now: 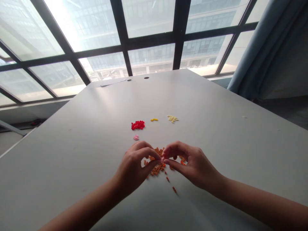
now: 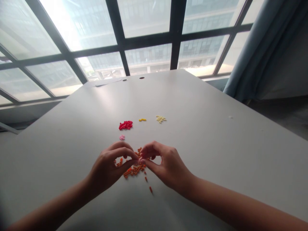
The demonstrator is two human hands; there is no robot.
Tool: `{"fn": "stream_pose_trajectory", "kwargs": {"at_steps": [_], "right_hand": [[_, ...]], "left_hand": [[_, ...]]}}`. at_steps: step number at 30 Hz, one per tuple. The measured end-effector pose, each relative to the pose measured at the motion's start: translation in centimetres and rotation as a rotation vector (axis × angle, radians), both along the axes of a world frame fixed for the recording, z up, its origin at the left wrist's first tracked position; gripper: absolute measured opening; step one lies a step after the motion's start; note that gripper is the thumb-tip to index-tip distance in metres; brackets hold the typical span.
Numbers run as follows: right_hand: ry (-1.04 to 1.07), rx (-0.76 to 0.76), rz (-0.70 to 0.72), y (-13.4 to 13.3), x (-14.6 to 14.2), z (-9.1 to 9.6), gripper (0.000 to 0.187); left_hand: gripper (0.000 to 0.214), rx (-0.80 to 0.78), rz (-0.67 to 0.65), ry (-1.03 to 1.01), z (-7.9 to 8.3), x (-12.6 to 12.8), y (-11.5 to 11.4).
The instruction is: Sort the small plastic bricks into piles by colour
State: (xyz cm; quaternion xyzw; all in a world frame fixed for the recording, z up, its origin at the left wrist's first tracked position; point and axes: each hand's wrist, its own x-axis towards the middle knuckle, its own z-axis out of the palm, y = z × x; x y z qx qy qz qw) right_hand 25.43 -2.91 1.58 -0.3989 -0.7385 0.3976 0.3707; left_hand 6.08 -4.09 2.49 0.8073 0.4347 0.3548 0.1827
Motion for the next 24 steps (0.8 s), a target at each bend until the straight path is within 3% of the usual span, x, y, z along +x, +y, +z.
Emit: {"fn": "stream_pose_trajectory", "kwargs": {"at_steps": [3, 6, 9, 13, 18, 24], "right_hand": [[-0.081, 0.074, -0.036, 0.9, 0.8, 0.1, 0.011], [-0.232, 0.167, -0.084, 2.4, 2.1, 0.4, 0.008], [-0.351, 0.176, -0.051, 3.5, 3.6, 0.7, 0.010], [-0.484, 0.109, 0.057, 3.4, 4.8, 0.9, 0.009], [-0.503, 0.137, 0.198, 1.6, 5.3, 0.0, 0.014], [-0.484, 0.272, 0.147, -0.1, 5.3, -1.6, 0.018]], "left_hand": [[0.009, 0.068, 0.069, 0.021, 0.3, -0.8, 1.0], [0.009, 0.174, 0.233, 0.068, 0.1, -2.4, 2.9], [0.008, 0.181, 0.351, 0.137, -0.5, -4.1, 4.9], [0.009, 0.149, 0.370, 0.207, -1.5, -5.4, 6.3], [0.012, 0.167, 0.379, 0.255, -1.8, -6.0, 6.0], [0.014, 0.226, 0.329, 0.290, -1.8, -6.8, 4.9]]}}
